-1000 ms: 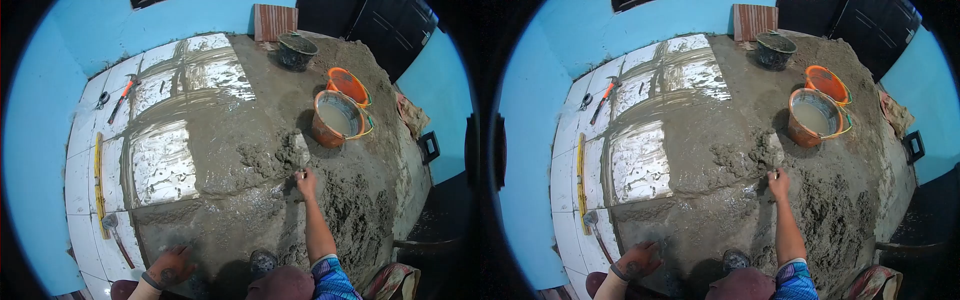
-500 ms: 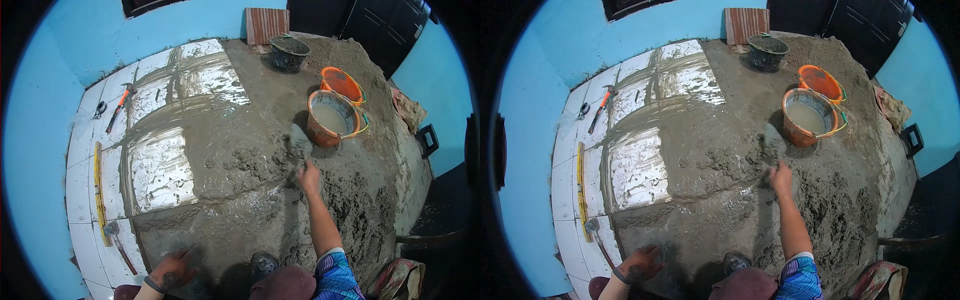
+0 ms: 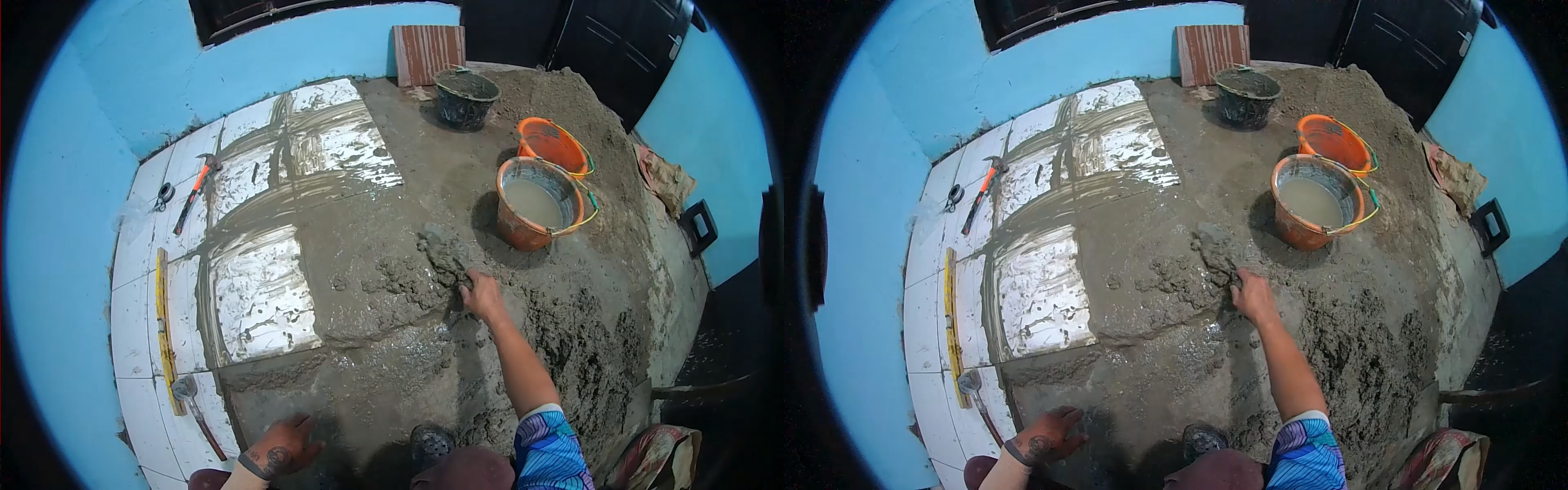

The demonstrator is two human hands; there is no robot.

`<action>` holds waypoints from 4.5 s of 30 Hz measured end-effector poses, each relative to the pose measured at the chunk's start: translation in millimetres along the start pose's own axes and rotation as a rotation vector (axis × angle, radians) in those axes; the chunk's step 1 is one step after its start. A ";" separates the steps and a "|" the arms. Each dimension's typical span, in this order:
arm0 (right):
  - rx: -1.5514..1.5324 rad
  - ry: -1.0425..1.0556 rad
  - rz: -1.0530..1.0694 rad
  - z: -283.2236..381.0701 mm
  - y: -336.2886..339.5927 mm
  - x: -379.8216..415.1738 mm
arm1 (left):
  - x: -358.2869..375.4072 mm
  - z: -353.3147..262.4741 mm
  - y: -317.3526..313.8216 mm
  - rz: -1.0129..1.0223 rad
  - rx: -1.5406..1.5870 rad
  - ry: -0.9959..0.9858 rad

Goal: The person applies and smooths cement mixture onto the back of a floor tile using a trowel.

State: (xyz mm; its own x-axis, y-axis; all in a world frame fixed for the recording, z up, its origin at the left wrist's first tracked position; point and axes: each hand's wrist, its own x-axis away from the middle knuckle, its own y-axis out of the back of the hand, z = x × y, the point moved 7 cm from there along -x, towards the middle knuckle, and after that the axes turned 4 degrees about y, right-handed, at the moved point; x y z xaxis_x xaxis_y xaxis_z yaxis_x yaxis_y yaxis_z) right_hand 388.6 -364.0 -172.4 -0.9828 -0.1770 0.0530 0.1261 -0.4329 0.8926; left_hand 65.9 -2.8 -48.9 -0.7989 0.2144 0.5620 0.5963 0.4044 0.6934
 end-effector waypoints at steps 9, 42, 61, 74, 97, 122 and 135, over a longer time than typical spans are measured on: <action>0.004 -0.195 -0.287 -20.4 36.1 55.4 | 21.9 0.5 7.9 -0.006 0.017 0.060; -0.245 -0.037 0.032 60.0 -77.2 9.2 | 24.9 2.8 -2.8 -0.022 0.005 0.038; -0.243 -0.045 0.110 89.0 -68.2 30.7 | 23.1 0.8 -4.0 0.022 -0.052 0.085; -0.163 -0.033 0.034 49.2 -90.2 6.6 | 19.9 1.0 -3.0 0.073 0.011 0.121; -0.183 0.048 0.227 118.2 -109.9 23.8 | 10.1 -4.4 -4.1 0.039 -0.043 0.049; -0.134 0.099 0.417 161.5 -122.7 22.2 | -0.6 0.2 -14.5 0.079 -0.086 0.032; 0.019 0.005 0.168 87.4 -82.6 28.4 | 30.8 3.9 0.0 -0.051 -0.006 0.027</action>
State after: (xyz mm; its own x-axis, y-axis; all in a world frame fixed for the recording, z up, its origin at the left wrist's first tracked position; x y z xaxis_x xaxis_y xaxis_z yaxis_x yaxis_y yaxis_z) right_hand 338.4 -256.0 -205.4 -0.9473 -0.2502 0.1999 0.2860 -0.3800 0.8797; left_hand 40.9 7.2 -33.4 -0.8256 0.1697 0.5381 0.5558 0.4085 0.7240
